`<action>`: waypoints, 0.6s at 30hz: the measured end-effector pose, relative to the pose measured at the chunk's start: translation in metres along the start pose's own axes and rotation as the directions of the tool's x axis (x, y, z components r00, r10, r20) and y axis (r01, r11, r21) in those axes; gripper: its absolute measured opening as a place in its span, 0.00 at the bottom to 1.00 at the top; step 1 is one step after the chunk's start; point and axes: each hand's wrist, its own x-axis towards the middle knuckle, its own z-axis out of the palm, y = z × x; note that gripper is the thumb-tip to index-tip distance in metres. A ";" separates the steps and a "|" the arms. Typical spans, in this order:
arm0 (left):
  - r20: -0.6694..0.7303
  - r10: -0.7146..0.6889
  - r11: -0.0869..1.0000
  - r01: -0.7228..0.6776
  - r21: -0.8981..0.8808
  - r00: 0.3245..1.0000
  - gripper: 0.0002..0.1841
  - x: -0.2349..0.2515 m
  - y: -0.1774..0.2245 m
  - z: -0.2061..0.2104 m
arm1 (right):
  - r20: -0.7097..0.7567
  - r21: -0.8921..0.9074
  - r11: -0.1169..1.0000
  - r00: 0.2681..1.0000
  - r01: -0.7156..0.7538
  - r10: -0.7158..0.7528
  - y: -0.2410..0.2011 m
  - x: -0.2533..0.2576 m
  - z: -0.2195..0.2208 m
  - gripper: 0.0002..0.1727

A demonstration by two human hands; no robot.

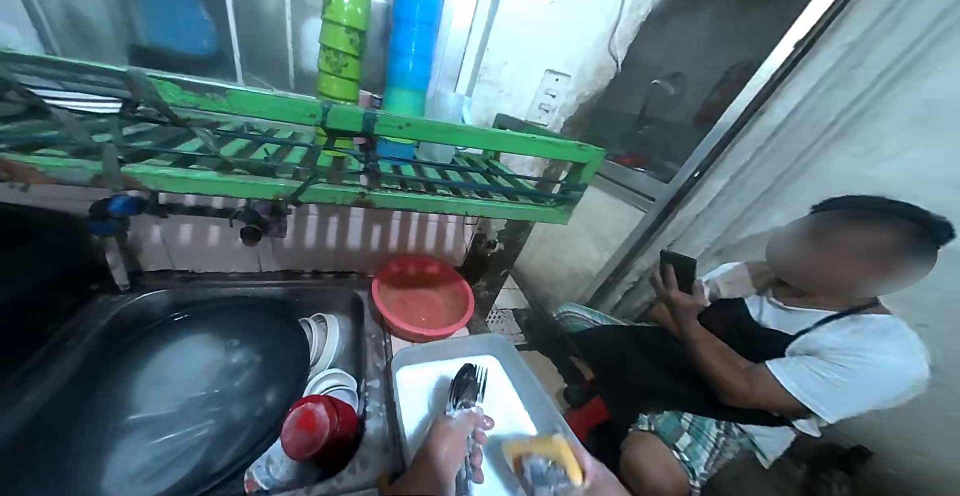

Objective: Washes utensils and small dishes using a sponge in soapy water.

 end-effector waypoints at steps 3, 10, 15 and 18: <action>0.113 -0.100 0.964 0.068 0.257 0.989 0.11 -0.002 -0.004 0.006 | -0.088 0.287 0.953 0.994 0.093 -0.070 -0.021 -0.003 -0.008 0.47; 0.067 0.060 0.985 -0.070 0.157 0.996 0.05 -0.011 -0.003 0.006 | -0.268 0.415 0.904 0.963 0.097 0.019 -0.031 0.003 0.011 0.46; -0.030 0.059 0.961 -0.049 0.272 0.998 0.03 -0.012 -0.004 0.007 | -0.153 0.061 0.998 0.988 0.000 0.010 -0.050 0.010 0.020 0.45; -0.066 0.043 0.954 -0.021 0.298 0.997 0.04 -0.009 -0.006 0.008 | -0.259 -0.050 0.999 0.966 0.005 -0.018 -0.057 0.020 0.021 0.43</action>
